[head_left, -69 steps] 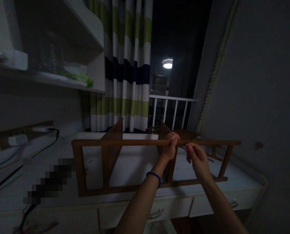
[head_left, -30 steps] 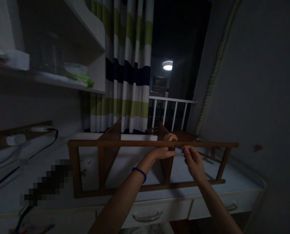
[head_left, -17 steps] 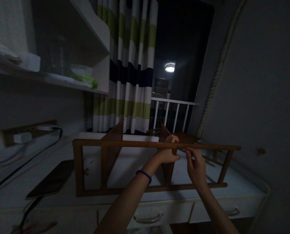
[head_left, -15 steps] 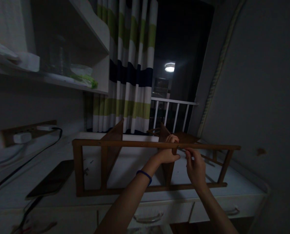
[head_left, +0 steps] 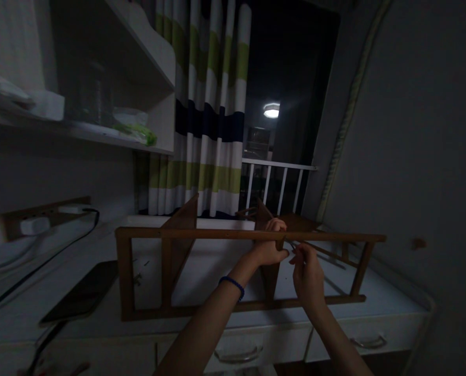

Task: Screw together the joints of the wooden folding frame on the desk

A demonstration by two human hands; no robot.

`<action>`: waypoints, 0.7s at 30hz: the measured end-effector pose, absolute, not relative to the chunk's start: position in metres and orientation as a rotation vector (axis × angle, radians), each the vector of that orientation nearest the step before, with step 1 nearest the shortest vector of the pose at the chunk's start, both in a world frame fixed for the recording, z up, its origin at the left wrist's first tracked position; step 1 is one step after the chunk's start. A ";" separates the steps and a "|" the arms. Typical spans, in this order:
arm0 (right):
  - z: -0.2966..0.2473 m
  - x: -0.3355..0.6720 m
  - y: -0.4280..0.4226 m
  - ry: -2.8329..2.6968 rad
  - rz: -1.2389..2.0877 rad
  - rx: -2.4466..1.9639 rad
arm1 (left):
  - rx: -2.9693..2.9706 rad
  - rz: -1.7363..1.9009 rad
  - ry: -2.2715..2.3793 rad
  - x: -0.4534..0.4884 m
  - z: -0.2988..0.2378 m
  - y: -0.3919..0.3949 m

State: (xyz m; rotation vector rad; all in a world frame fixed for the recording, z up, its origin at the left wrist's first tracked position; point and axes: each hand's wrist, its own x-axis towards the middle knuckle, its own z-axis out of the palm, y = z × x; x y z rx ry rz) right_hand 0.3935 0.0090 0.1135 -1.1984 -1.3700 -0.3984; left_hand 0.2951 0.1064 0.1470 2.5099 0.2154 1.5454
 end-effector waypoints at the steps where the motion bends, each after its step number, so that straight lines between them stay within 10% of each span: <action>1: 0.112 0.392 0.009 -1.377 -0.389 -1.194 | 2.510 1.549 0.217 0.295 0.147 0.106; 21: 0.120 0.369 -0.003 -1.535 -0.447 -1.052 | 2.493 1.668 0.119 0.298 0.143 0.112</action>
